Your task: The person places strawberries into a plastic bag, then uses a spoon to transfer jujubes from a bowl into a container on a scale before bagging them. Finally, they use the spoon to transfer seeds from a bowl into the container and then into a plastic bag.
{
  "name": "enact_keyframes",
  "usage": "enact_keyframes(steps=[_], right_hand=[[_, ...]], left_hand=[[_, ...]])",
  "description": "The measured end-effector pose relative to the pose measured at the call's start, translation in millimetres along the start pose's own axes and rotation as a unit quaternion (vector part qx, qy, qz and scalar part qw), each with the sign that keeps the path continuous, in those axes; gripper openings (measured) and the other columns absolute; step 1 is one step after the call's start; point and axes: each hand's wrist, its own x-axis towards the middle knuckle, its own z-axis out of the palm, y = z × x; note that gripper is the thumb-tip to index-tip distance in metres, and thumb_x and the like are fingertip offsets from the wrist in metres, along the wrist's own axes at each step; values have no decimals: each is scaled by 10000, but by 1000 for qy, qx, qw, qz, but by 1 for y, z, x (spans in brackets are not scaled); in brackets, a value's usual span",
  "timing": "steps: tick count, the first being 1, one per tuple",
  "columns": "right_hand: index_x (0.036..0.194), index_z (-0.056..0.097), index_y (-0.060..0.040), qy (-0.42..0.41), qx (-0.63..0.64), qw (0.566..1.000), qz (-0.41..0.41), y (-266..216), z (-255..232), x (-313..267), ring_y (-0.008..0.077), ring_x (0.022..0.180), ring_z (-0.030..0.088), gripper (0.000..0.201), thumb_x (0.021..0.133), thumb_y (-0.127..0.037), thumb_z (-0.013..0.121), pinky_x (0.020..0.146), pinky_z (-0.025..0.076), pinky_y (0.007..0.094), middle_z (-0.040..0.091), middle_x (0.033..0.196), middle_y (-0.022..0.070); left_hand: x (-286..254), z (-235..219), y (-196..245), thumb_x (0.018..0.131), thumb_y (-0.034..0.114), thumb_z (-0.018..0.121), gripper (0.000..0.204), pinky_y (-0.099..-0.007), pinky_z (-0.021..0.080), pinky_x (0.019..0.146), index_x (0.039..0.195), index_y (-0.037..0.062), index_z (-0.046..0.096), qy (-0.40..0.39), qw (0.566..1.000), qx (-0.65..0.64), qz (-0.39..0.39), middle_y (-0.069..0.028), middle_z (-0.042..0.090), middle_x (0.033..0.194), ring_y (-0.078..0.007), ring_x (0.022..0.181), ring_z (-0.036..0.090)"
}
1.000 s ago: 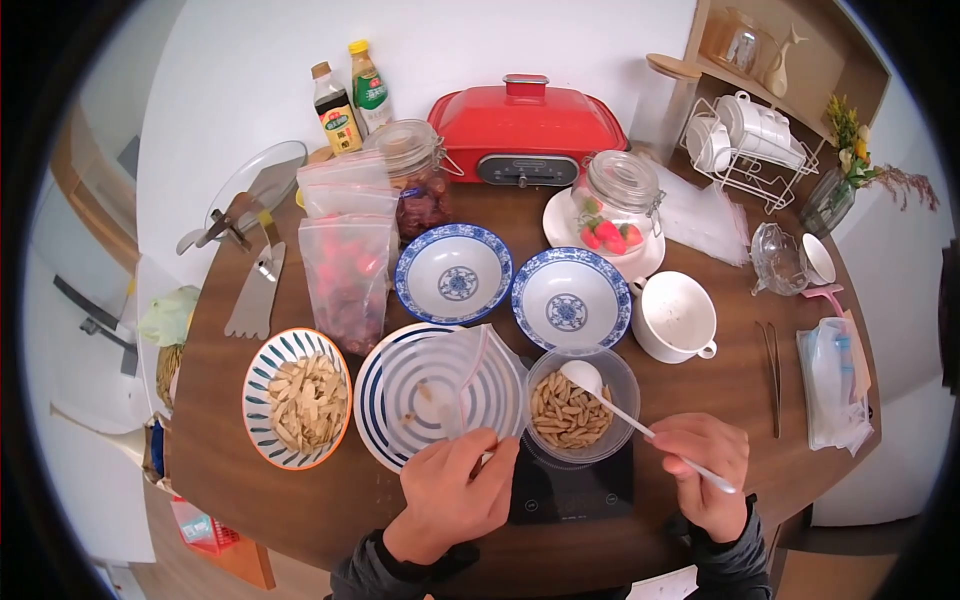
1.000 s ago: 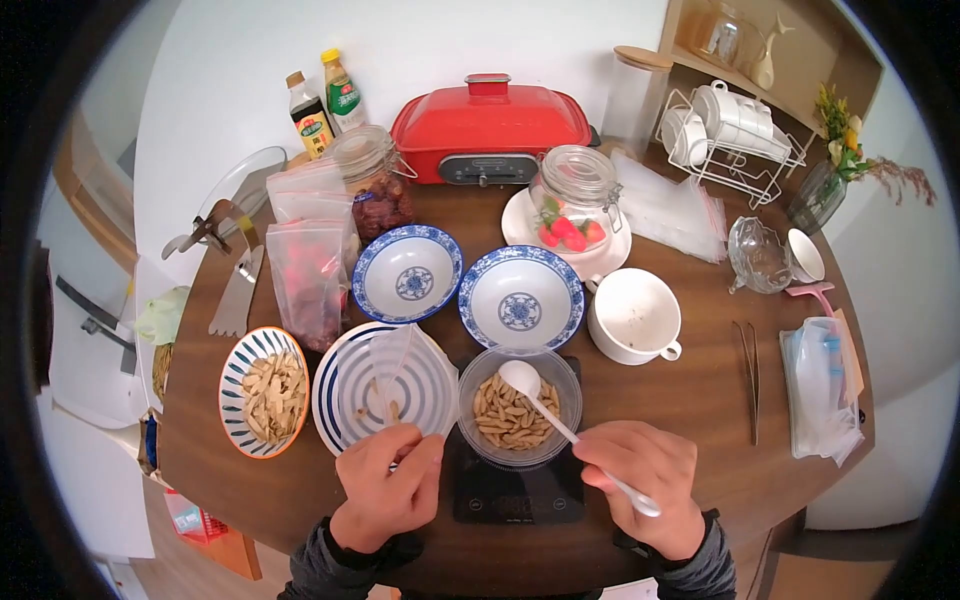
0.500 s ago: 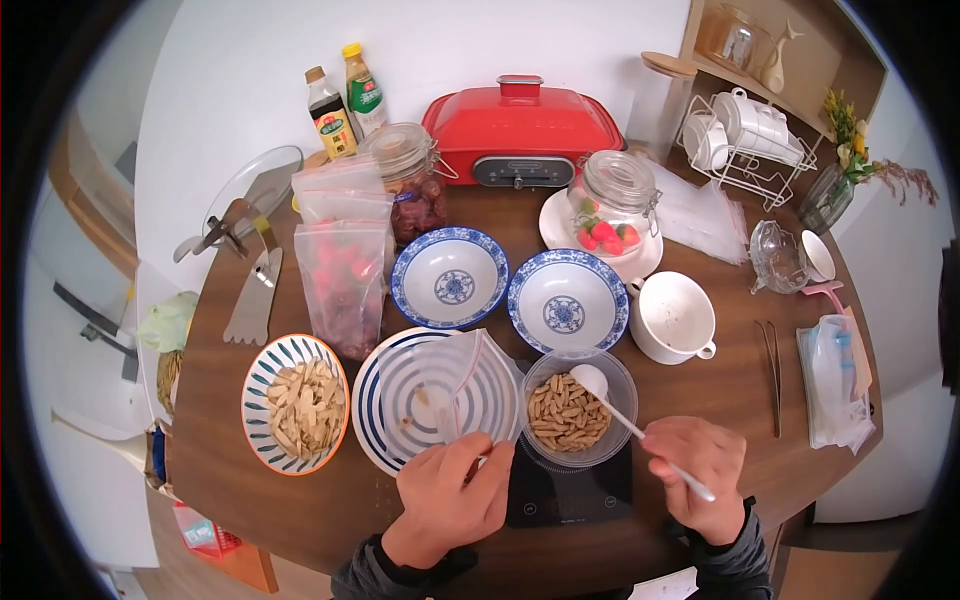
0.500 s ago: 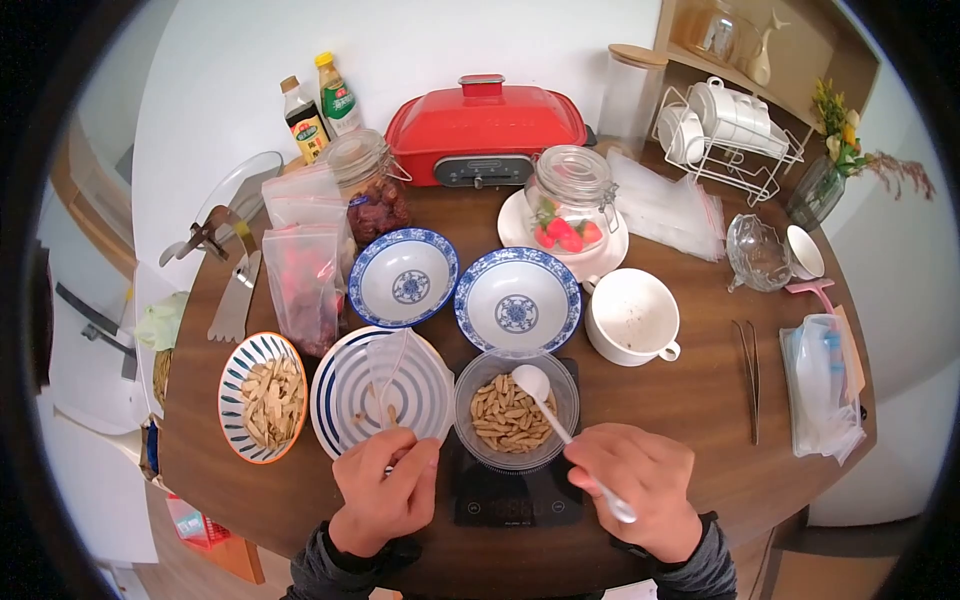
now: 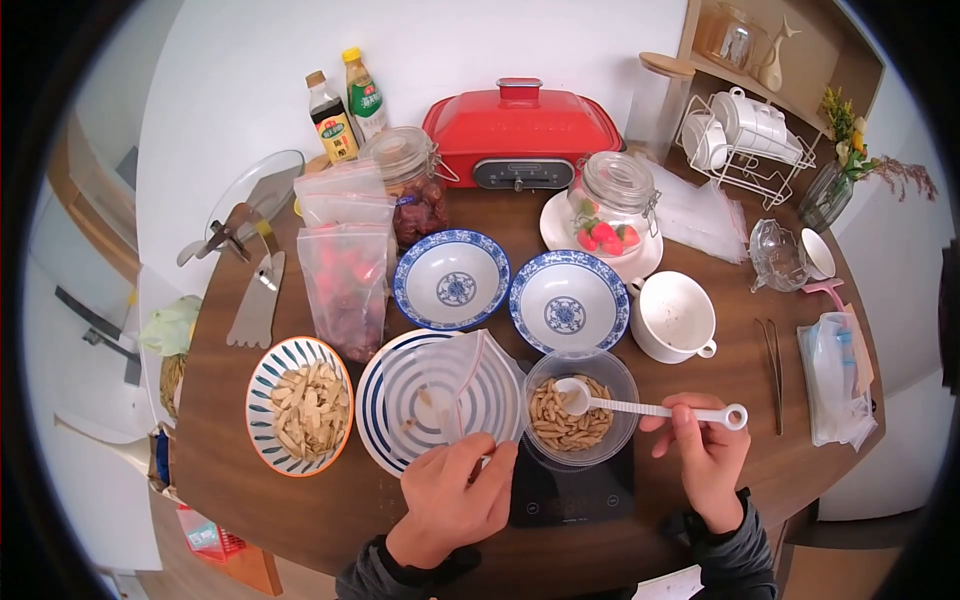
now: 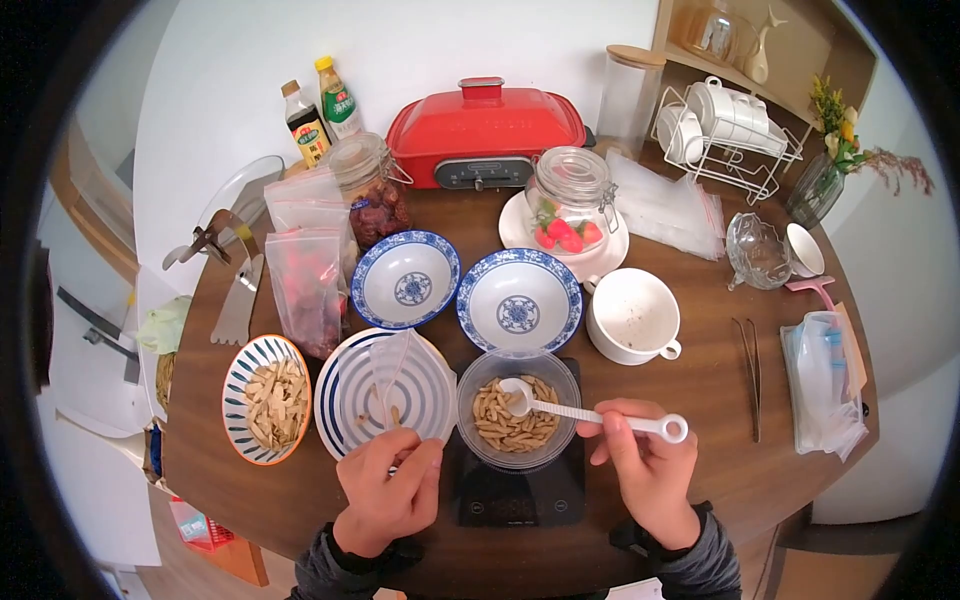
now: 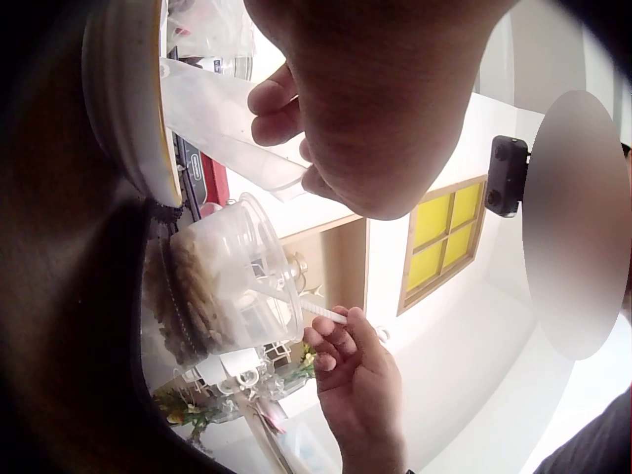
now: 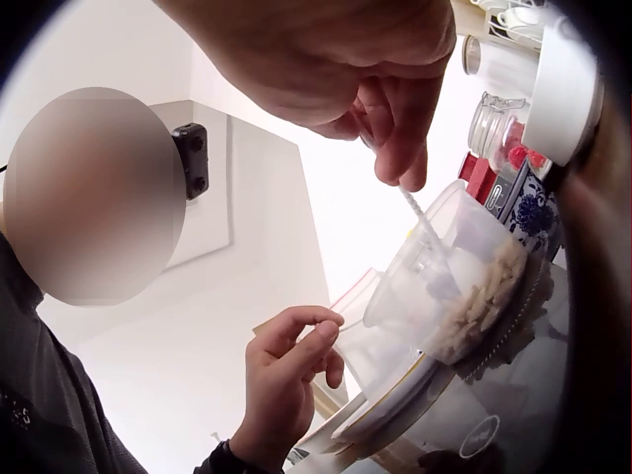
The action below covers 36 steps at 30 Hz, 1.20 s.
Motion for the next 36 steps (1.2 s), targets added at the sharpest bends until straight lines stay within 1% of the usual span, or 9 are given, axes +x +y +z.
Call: enact_keyframes(steps=[5, 12, 19, 22, 27, 31, 33, 34, 36], right_hand=[[1103, 632, 67, 21, 63, 996, 57, 8, -1, 6, 128, 663, 670, 185, 1035, -87, 555, 577, 541, 231, 746, 892, 164], [1099, 618, 65, -8, 66, 997, 35, 10, 0, 7, 132, 662, 663, 187, 1042, -99, 549, 588, 538, 232, 743, 898, 164], [1071, 613, 67, 45, 79, 993, 76, 12, -7, 11, 171, 617, 661, 251, 1065, -164, 515, 563, 527, 261, 735, 832, 164], [1072, 594, 64, 91, 108, 989, 36, 9, -8, 8, 205, 652, 683, 263, 1071, -178, 491, 552, 537, 277, 726, 835, 194], [1106, 573, 59, 74, 132, 988, -22, -4, -6, -5, 234, 699, 708, 246, 1071, -167, 481, 562, 559, 300, 723, 875, 224], [1121, 606, 44, -3, 150, 987, -61, -9, 0, -16, 265, 750, 731, 172, 1011, -87, 581, 616, 591, 334, 730, 964, 251], [1089, 665, 35, -145, -26, 963, -226, -15, -4, -5, 295, 798, 747, 178, 927, -38, 677, 681, 607, 342, 738, 990, 226], [1053, 708, 16, -157, -43, 963, -213, -27, 0, -5, 312, 822, 750, 202, 856, -21, 737, 713, 609, 347, 743, 978, 197], [1037, 704, 12, -162, -65, 953, -247, -31, -3, -2, 306, 831, 749, 169, 883, -54, 724, 709, 609, 353, 742, 963, 191]], left_hand=[[-4, 6, -4, 700, 19, 732, 239, -286, 442, 499, 936, 50, 716, 3, 1000, 12, 9, -42, 599, 906, -166, 563, 562], [0, 6, -5, 640, 50, 698, 300, -273, 442, 491, 938, 61, 736, 10, 998, 39, 57, -4, 650, 978, -128, 557, 540], [0, 6, -6, 645, 48, 692, 308, -268, 442, 496, 949, 62, 740, 2, 998, 42, 50, -2, 653, 985, -126, 566, 547], [-2, 6, -5, 652, 49, 696, 301, -269, 446, 498, 949, 69, 739, 10, 998, 39, 45, 2, 648, 977, -124, 573, 559], [-1, 2, -3, 649, -9, 699, 343, -302, 503, 540, 985, 59, 727, -26, 999, 16, 33, -45, 659, 968, -199, 620, 633], [-1, 3, -3, 643, -5, 701, 342, -300, 508, 544, 978, 60, 730, -19, 999, 10, 35, -43, 662, 970, -197, 624, 635], [-1, 4, -4, 686, 58, 714, 272, -269, 460, 517, 957, 80, 728, -5, 999, 24, 43, 12, 634, 971, -128, 585, 573], [-1, 5, -4, 686, 58, 714, 272, -269, 460, 517, 957, 80, 728, -5, 999, 24, 44, 12, 634, 971, -128, 585, 573], [-1, 5, -4, 685, 52, 710, 276, -271, 463, 517, 959, 79, 728, -8, 999, 19, 42, 7, 639, 974, -134, 584, 573]])
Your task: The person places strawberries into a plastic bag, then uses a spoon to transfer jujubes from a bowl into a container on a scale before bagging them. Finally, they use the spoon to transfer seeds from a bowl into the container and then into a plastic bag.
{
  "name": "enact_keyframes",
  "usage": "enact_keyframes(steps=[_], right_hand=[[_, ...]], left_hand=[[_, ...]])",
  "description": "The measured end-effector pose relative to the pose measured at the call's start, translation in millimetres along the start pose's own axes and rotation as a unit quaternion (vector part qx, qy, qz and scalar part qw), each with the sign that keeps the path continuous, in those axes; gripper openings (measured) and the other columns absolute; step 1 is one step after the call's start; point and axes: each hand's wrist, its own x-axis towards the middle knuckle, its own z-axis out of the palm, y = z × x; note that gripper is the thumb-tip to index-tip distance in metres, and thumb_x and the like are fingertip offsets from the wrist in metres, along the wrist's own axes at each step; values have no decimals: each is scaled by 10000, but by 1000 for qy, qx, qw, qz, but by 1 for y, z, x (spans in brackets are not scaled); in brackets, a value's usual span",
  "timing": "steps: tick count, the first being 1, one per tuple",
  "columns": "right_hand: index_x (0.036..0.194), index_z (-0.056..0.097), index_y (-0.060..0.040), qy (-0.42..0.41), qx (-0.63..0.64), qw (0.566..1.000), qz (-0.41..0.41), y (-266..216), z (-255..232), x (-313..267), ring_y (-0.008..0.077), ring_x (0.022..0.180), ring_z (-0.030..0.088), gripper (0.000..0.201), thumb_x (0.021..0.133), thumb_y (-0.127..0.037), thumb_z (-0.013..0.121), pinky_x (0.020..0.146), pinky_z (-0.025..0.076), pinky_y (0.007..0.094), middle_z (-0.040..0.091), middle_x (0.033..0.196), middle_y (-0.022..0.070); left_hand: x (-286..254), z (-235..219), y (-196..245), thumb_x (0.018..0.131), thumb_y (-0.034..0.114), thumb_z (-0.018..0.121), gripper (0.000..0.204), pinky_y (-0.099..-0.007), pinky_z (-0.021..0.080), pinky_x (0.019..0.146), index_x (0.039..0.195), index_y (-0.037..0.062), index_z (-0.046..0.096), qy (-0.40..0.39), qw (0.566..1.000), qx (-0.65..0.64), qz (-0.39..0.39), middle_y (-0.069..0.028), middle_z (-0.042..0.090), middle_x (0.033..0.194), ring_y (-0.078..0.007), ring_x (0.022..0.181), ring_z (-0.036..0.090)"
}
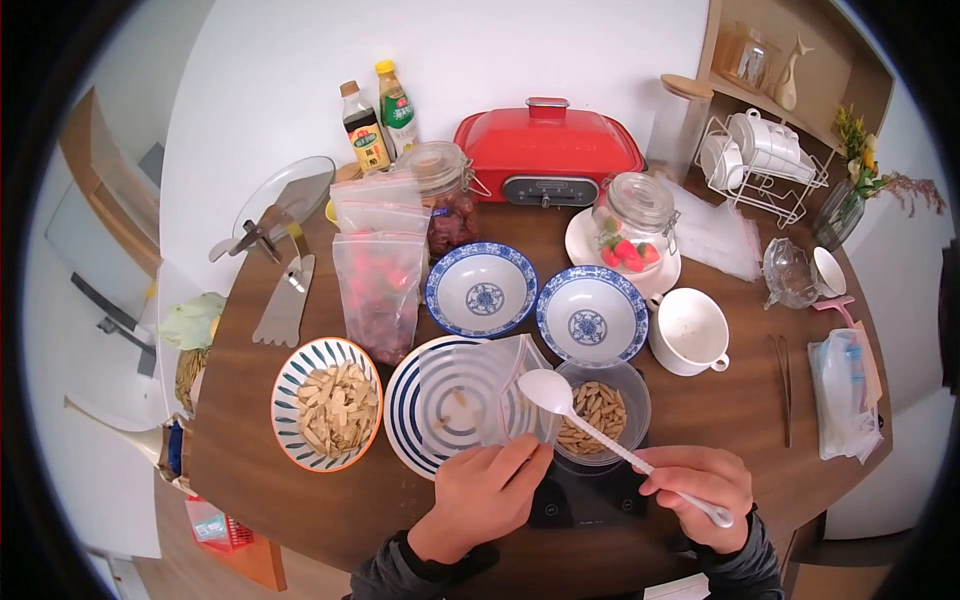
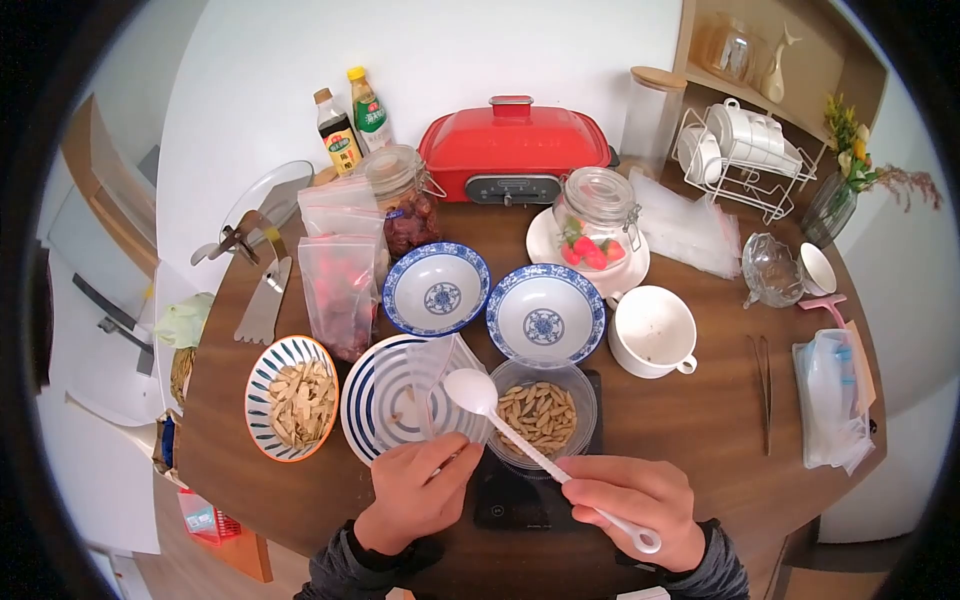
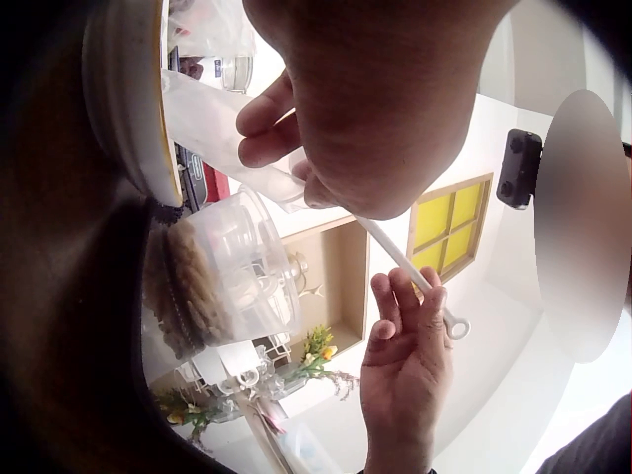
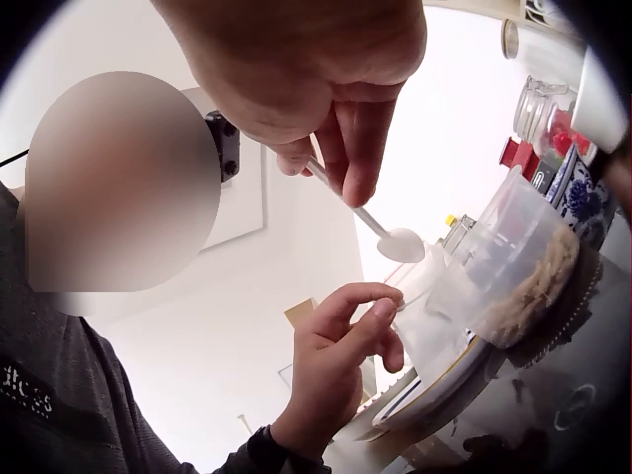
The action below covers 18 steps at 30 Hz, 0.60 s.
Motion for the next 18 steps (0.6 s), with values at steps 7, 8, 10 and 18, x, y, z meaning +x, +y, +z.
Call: enact_keyframes(steps=[7, 8, 10, 18], right_hand=[[962, 648, -3, 150, -68, 986, 33, 4, -5, -5, 245, 692, 696, 266, 1024, -250, 572, 607, 558, 335, 717, 847, 145], [958, 636, -11, 152, -83, 984, 32, 6, -6, -2, 232, 626, 653, 267, 1032, -253, 550, 584, 534, 324, 709, 822, 141], [945, 637, -13, 126, -54, 990, 30, 9, -9, -4, 237, 638, 662, 268, 1031, -252, 551, 595, 540, 329, 709, 819, 137], [938, 666, -24, 2, -137, 990, 2, 17, -4, 8, 296, 698, 694, 120, 926, -144, 673, 622, 551, 353, 699, 814, 101]], left_hand=[[1, 0, 0, 681, 44, 704, 287, -276, 475, 522, 965, 73, 731, 10, 1000, 8, 0, -7, 648, 986, -144, 599, 592], [0, 0, -1, 678, 44, 704, 290, -276, 477, 523, 966, 69, 731, 14, 1000, 7, -1, -12, 649, 986, -145, 601, 595], [0, 1, -1, 674, 44, 705, 294, -276, 478, 524, 966, 65, 731, 18, 1000, 5, -2, -18, 650, 986, -146, 603, 598], [-1, 2, -2, 653, 24, 691, 313, -279, 465, 504, 963, 47, 730, 19, 1000, -2, -3, -38, 653, 970, -146, 586, 589]])
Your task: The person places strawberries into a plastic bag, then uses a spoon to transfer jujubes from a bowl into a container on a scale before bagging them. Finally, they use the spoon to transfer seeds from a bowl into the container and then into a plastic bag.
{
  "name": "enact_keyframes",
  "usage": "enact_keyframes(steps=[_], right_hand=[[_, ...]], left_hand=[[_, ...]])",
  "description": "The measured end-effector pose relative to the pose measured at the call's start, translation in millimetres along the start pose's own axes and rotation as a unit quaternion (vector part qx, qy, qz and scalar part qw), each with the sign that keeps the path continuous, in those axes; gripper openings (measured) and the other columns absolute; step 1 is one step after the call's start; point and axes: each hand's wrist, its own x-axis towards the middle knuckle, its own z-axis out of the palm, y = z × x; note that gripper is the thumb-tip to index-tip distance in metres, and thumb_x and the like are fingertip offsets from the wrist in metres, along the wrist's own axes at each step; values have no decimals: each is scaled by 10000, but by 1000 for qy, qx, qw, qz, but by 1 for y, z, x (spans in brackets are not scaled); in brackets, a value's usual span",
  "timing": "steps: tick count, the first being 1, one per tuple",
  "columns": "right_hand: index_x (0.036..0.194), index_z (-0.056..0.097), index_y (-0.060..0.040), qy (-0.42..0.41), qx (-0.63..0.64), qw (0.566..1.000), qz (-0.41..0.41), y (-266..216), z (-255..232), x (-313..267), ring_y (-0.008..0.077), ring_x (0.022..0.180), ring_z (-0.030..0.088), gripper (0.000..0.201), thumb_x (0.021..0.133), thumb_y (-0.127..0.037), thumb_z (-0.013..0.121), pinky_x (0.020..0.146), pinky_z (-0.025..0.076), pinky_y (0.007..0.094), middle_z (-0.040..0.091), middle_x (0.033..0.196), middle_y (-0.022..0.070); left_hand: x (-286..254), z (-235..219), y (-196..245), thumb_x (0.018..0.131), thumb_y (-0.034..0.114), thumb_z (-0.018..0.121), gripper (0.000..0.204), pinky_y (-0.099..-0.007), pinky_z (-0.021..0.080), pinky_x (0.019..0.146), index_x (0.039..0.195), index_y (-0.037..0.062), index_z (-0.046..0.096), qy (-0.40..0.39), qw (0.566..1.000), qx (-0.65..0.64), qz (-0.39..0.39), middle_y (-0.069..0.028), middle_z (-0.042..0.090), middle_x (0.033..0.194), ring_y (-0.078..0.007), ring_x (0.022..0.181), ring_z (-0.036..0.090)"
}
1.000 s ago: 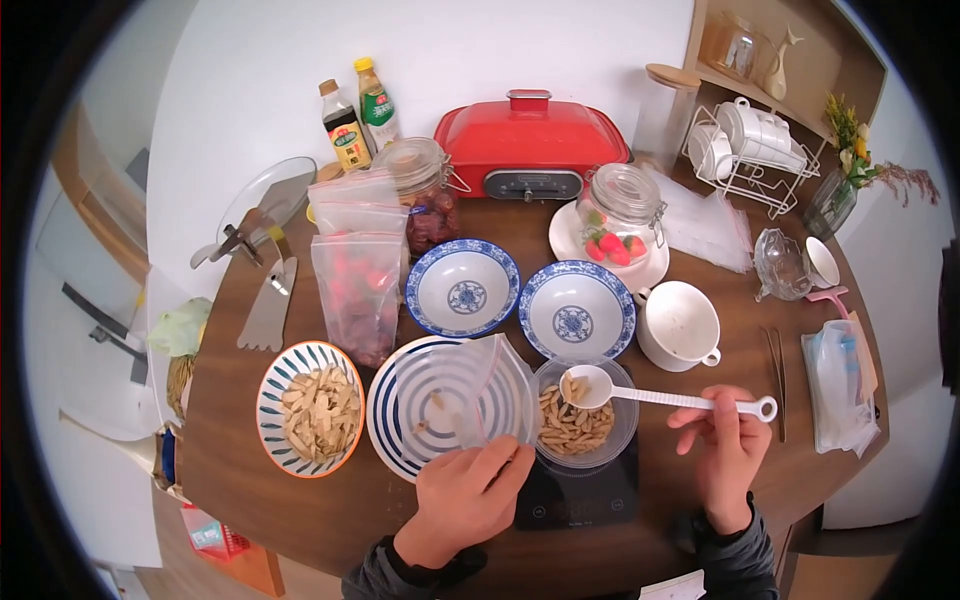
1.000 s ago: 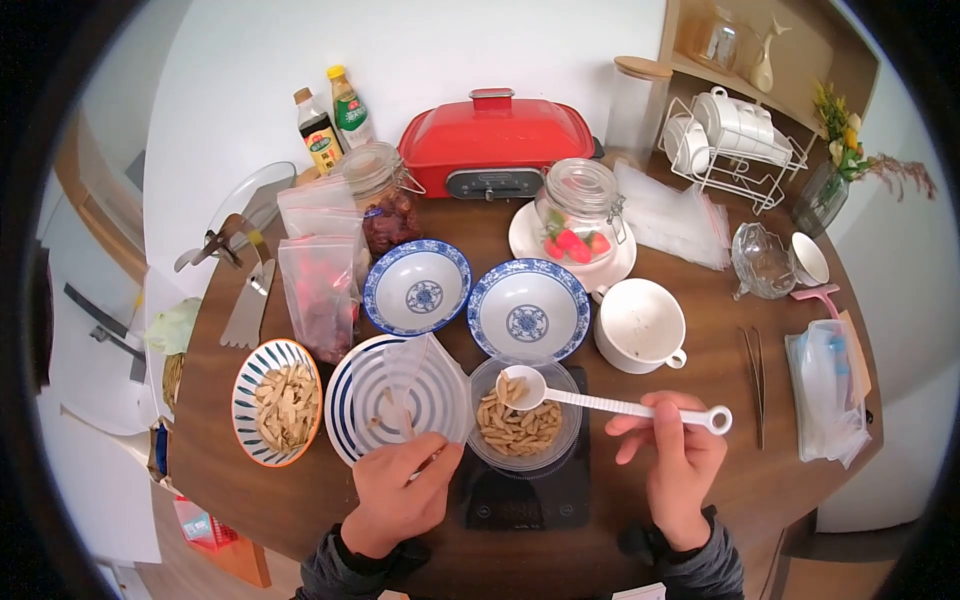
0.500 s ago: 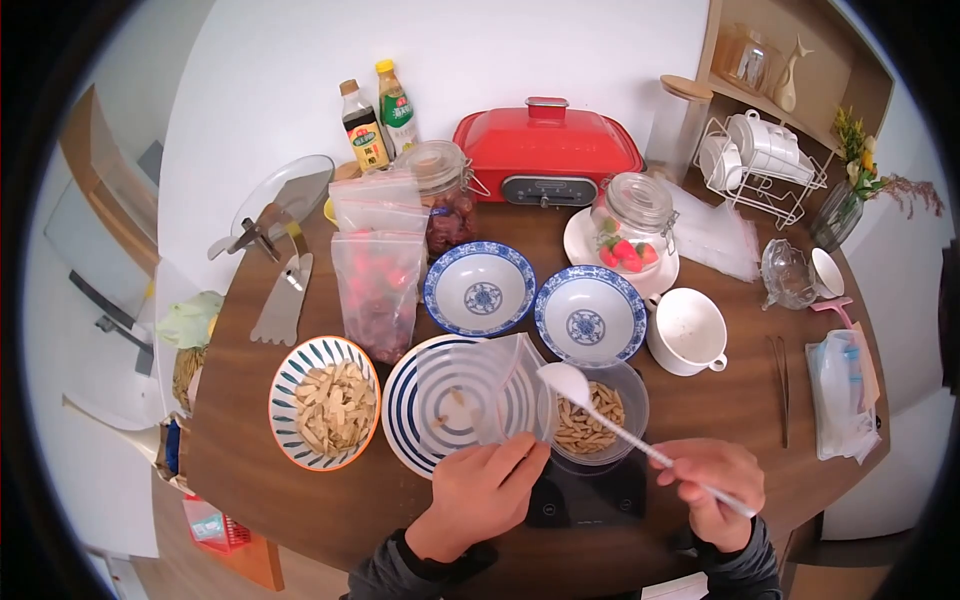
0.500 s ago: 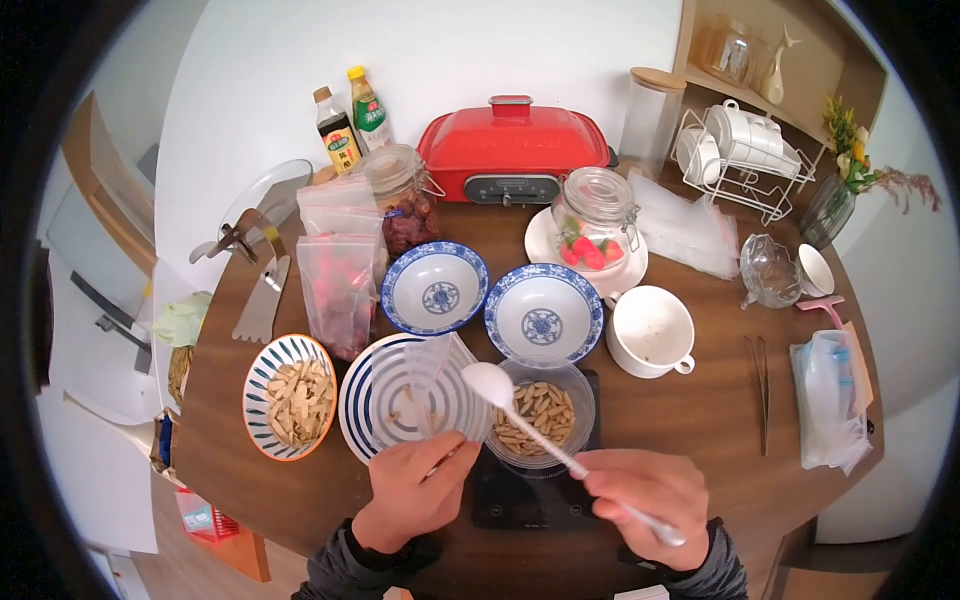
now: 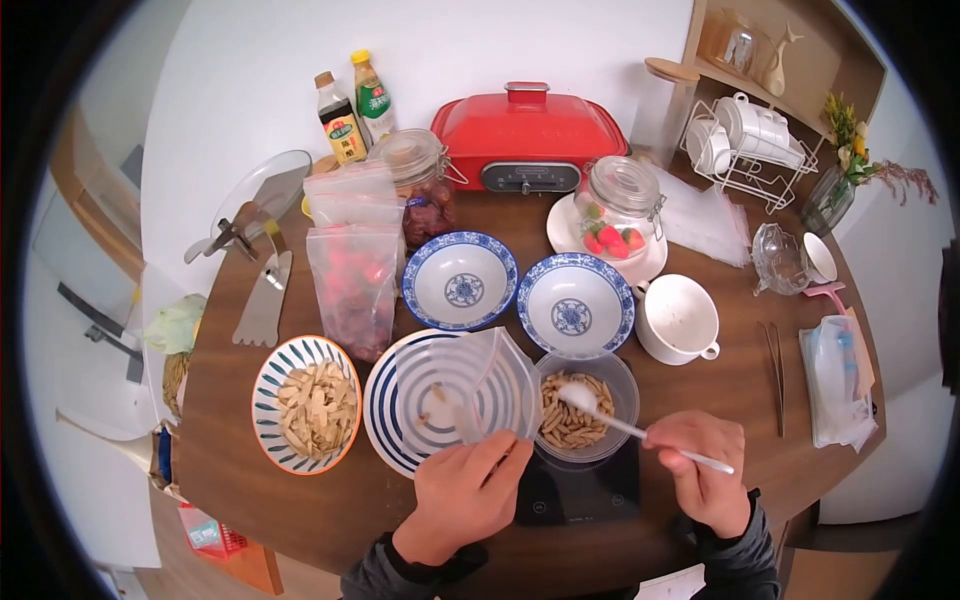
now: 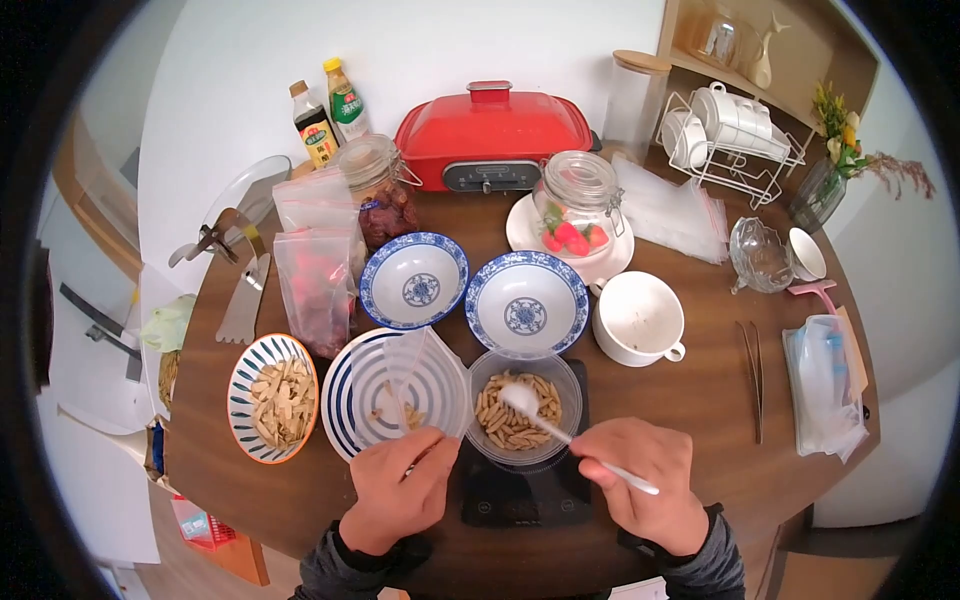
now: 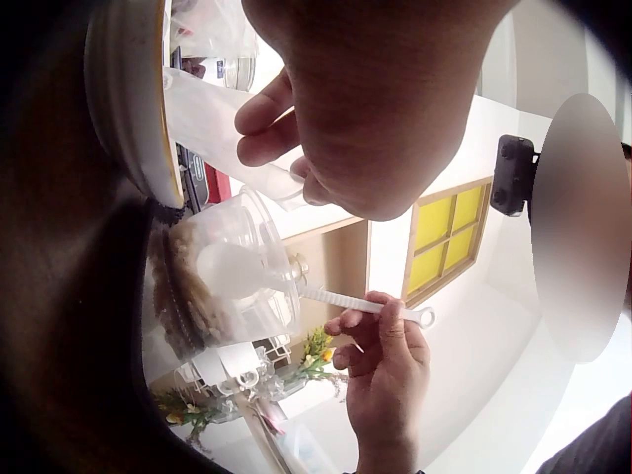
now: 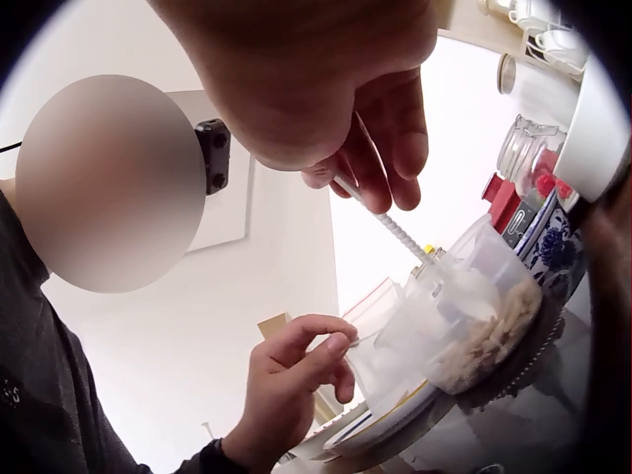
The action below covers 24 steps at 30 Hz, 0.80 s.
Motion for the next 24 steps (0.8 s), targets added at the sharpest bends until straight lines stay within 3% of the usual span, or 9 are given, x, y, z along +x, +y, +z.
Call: enact_keyframes(steps=[1, 7, 13, 15, 17, 24], right_hand=[[936, 667, -23, 18, -47, 999, -4, 1, 1, 0, 294, 697, 693, 125, 932, -147, 670, 620, 549, 350, 700, 811, 100], [928, 676, -14, 104, -45, 992, 55, 2, -1, -7, 280, 688, 690, 97, 929, -111, 669, 618, 540, 334, 704, 810, 96], [974, 679, -7, 58, -47, 997, 8, 9, 3, -6, 265, 701, 700, 87, 901, -54, 685, 628, 547, 335, 721, 832, 111], [985, 680, -5, 55, -31, 998, 16, 10, 6, -6, 264, 710, 707, 97, 898, -47, 689, 635, 552, 333, 725, 837, 115], [996, 680, -3, 51, -16, 998, 19, 10, 10, -7, 263, 720, 713, 107, 896, -40, 693, 642, 556, 331, 730, 842, 118], [1027, 681, 36, 67, 72, 988, 118, 10, 13, -18, 229, 702, 721, 146, 908, -44, 706, 651, 568, 307, 752, 866, 136]], left_hand=[[0, 0, 0, 653, 24, 691, 313, -279, 465, 504, 963, 47, 730, -1, 1000, -2, -2, -38, 653, 970, -146, 586, 589], [2, 0, 0, 649, 26, 693, 306, -275, 464, 501, 952, 42, 732, -7, 1000, 1, -5, -38, 658, 951, -147, 574, 587], [2, -1, 0, 646, 19, 691, 299, -275, 467, 504, 943, 39, 727, 0, 1000, -11, -6, -42, 660, 940, -153, 583, 596], [2, -5, 2, 712, -13, 716, 258, -319, 507, 549, 963, 42, 707, -37, 999, -20, -28, -81, 660, 930, -248, 641, 643], [2, -4, 2, 713, -14, 715, 258, -320, 509, 552, 964, 40, 707, -34, 999, -21, -27, -83, 660, 922, -250, 645, 644], [1, -4, 2, 718, -24, 714, 249, -321, 515, 567, 961, 28, 705, -35, 999, -20, -32, -92, 659, 923, -250, 669, 652]])
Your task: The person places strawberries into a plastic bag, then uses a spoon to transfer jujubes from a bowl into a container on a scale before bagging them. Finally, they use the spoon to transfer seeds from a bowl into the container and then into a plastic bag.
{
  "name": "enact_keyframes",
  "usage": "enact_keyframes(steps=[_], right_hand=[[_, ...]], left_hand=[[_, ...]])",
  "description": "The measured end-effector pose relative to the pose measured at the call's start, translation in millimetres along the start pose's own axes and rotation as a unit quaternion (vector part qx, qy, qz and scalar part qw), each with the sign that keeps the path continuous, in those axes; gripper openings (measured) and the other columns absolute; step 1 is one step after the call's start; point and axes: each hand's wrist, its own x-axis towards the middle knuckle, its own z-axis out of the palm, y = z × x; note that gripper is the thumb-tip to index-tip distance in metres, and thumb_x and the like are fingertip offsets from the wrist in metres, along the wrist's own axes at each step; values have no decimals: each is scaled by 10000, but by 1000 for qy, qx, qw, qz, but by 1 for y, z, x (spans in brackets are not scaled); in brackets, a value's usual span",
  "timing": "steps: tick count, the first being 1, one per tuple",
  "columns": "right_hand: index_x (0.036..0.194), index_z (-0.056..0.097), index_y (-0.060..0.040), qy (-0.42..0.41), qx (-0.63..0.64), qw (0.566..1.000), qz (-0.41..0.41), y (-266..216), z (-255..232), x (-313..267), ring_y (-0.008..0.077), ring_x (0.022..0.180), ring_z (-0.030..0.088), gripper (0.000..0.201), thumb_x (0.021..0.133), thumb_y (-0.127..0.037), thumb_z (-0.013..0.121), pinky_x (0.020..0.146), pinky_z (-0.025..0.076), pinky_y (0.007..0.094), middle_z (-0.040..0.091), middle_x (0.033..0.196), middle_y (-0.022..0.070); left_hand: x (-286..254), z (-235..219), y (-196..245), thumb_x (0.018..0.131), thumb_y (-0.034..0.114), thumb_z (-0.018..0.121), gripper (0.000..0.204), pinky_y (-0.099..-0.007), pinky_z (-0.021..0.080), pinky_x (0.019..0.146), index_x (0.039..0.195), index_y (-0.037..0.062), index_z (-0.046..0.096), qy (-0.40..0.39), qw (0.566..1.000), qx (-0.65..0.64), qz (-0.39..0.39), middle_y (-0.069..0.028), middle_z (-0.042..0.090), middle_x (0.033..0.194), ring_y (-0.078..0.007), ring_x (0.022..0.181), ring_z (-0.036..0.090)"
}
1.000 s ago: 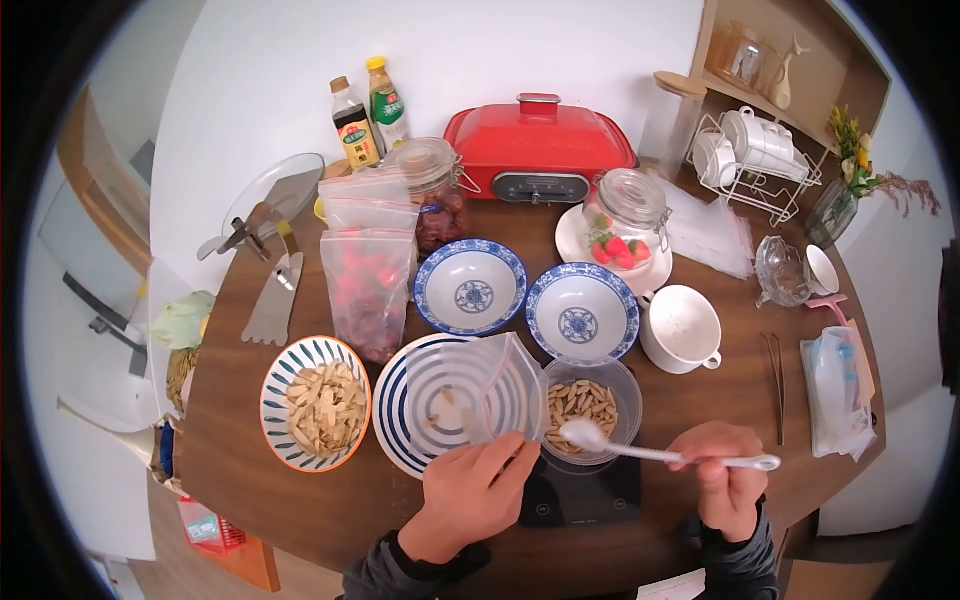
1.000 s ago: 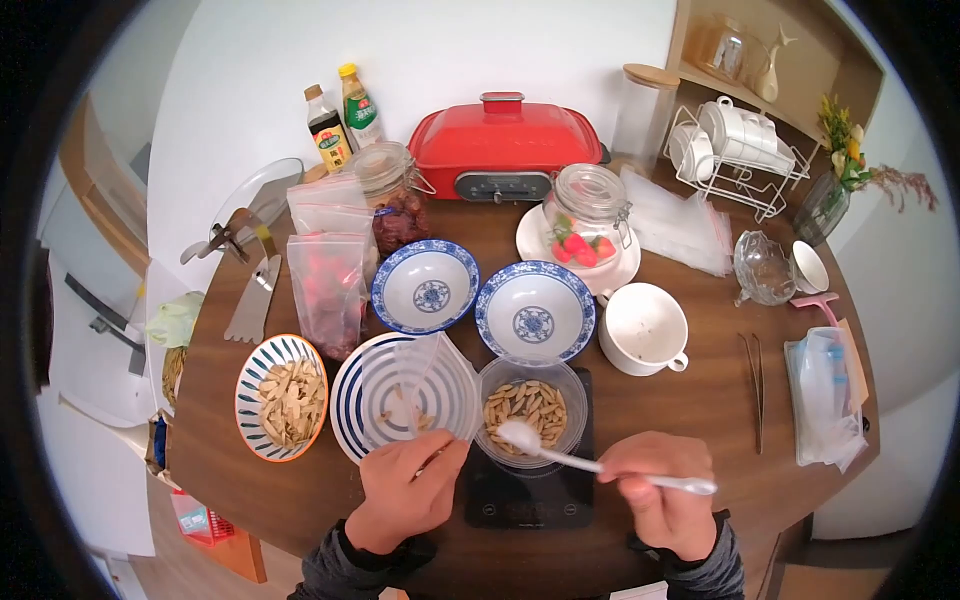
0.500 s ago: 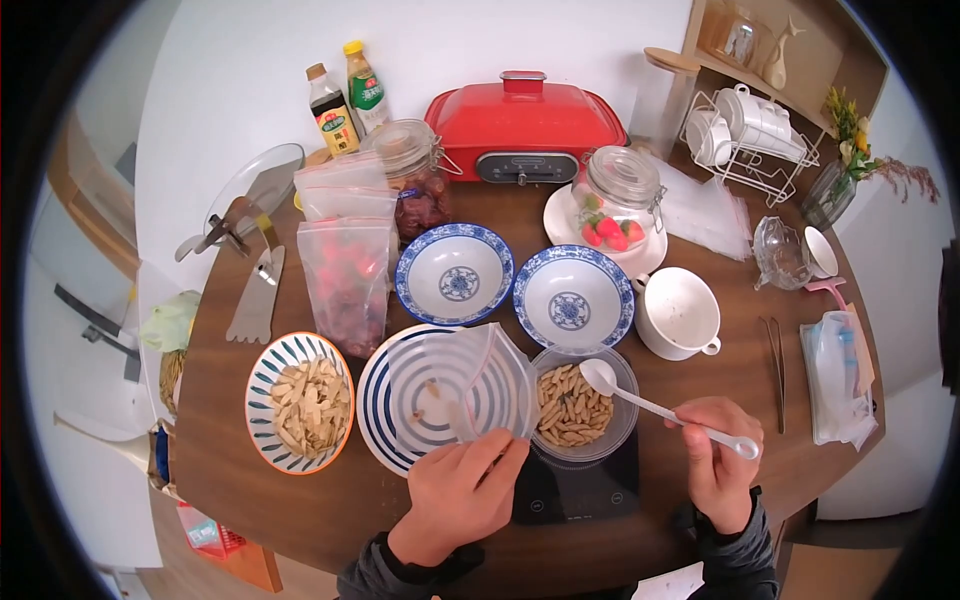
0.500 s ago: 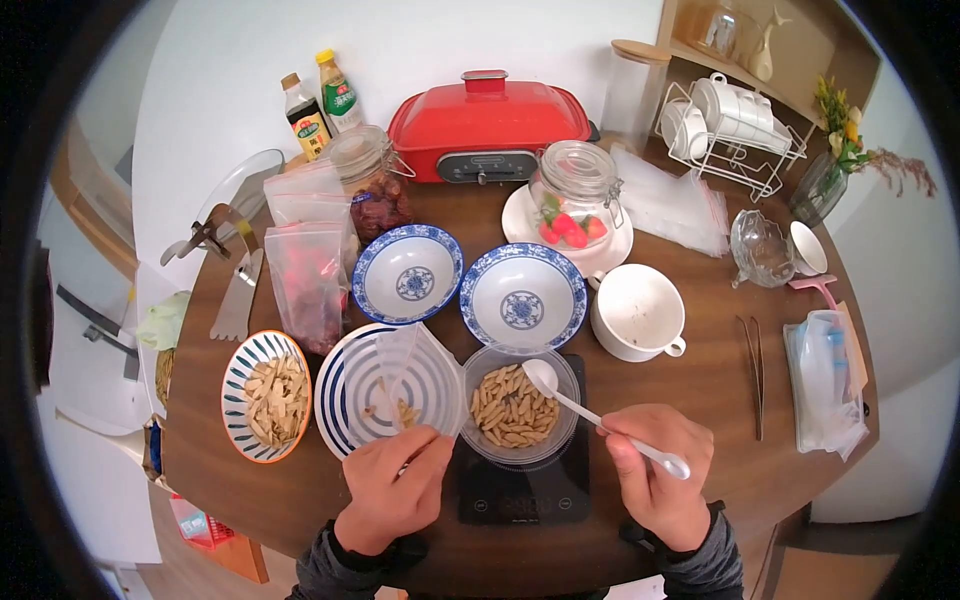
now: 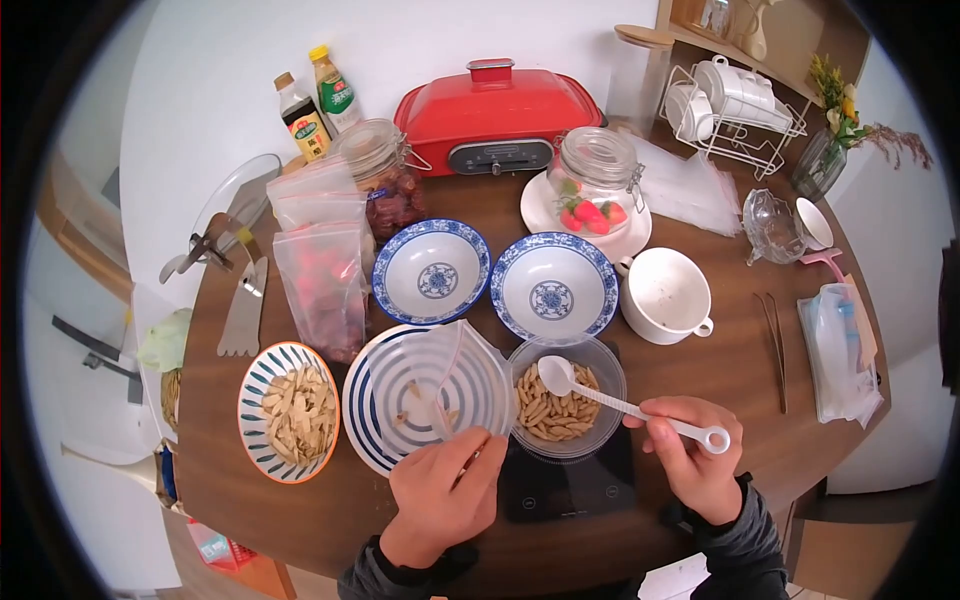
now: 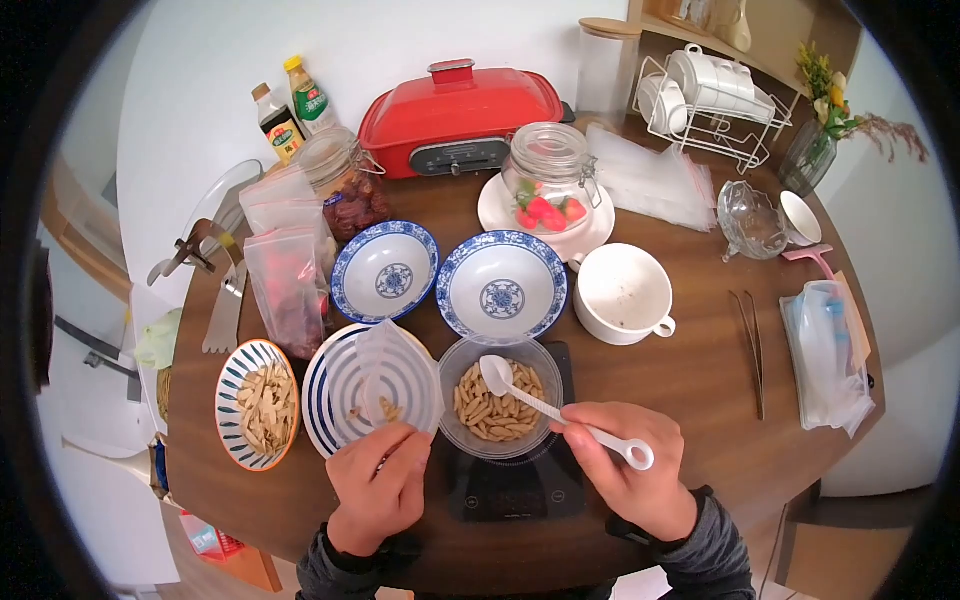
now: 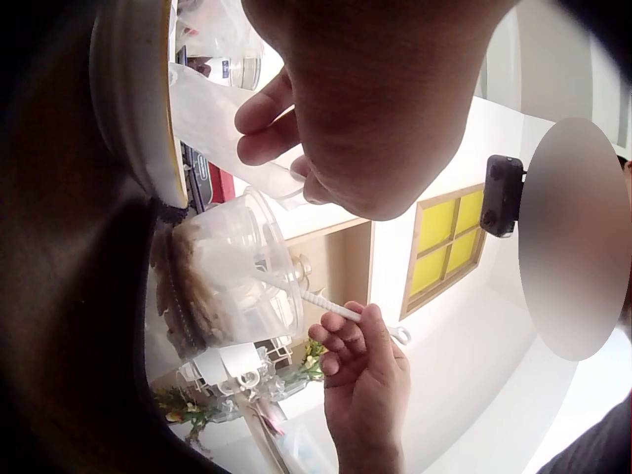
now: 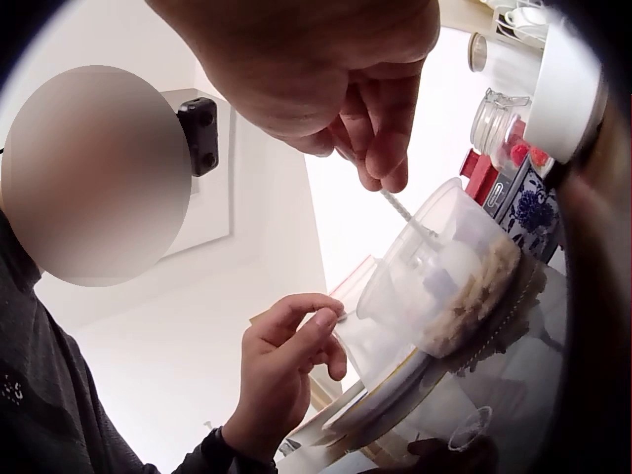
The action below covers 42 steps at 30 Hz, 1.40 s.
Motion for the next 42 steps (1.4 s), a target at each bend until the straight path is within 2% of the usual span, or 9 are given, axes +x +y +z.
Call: enact_keyframes(steps=[4, 8, 14, 19, 24, 28, 34, 36, 42], right_hand=[[1057, 682, 65, 3, 83, 994, 75, -2, 0, -3, 168, 694, 710, 184, 920, -55, 713, 615, 559, 268, 762, 915, 145], [1077, 682, 85, 2, 105, 992, 71, 1, 5, -3, 143, 707, 699, 200, 935, -55, 702, 600, 554, 242, 760, 929, 159], [1106, 643, 76, 82, 203, 959, 178, 2, 5, 0, 136, 682, 677, 184, 1008, -75, 608, 576, 541, 233, 749, 929, 181], [1072, 626, 34, 128, 121, 971, 159, 2, 1, 0, 135, 649, 631, 286, 1069, -229, 513, 576, 499, 242, 735, 873, 141], [1041, 660, 35, 27, 10, 999, 42, 1, -4, -1, 160, 717, 671, 189, 1024, -133, 573, 623, 525, 292, 734, 867, 114], [1010, 676, 36, 2, 31, 999, 31, -1, 0, -1, 181, 706, 667, 176, 1013, -107, 575, 637, 535, 318, 730, 871, 115], [1068, 658, 46, 31, 104, 988, 108, 2, 0, -6, 94, 621, 607, 205, 1031, -138, 574, 560, 492, 218, 742, 902, 102], [1068, 655, 50, 24, 112, 987, 109, 2, 1, -6, 92, 621, 608, 209, 1036, -137, 566, 559, 493, 216, 741, 895, 108], [1048, 629, 42, 63, 146, 969, 188, 1, 1, -2, 139, 620, 629, 258, 1065, -190, 517, 548, 501, 234, 729, 869, 152]], left_hand=[[1, 0, 0, 719, -27, 717, 250, -319, 515, 567, 962, 27, 704, 3, 1000, 0, 5, -93, 655, 925, -248, 670, 653], [0, 1, 0, 731, -25, 720, 243, -316, 514, 565, 969, 24, 703, 1, 1000, -3, 6, -93, 652, 925, -245, 673, 653], [1, 0, 0, 739, -23, 720, 239, -319, 514, 563, 973, 24, 703, 3, 1000, -9, 7, -93, 652, 925, -241, 673, 652], [0, 1, 0, 729, -24, 720, 248, -319, 513, 562, 972, 26, 703, 4, 1000, -8, 4, -92, 651, 925, -239, 668, 650], [1, 0, 0, 721, -27, 717, 245, -314, 509, 563, 960, 27, 706, -2, 1000, -8, 4, -88, 649, 927, -229, 660, 646], [1, 1, -1, 721, -25, 719, 243, -313, 509, 564, 958, 27, 707, -4, 1000, -10, 5, -87, 649, 926, -225, 659, 646], [0, 4, -4, 652, -7, 733, 307, -281, 457, 500, 955, 43, 724, 31, 999, -1, 26, -48, 641, 947, -173, 575, 593], [0, 0, 0, 724, -22, 723, 245, -317, 512, 566, 965, 22, 706, -4, 1000, -9, 7, -94, 649, 929, -228, 664, 652], [-1, 0, 0, 727, -20, 723, 236, -318, 514, 563, 957, 28, 709, -4, 1000, -6, 3, -90, 653, 931, -227, 656, 651]])
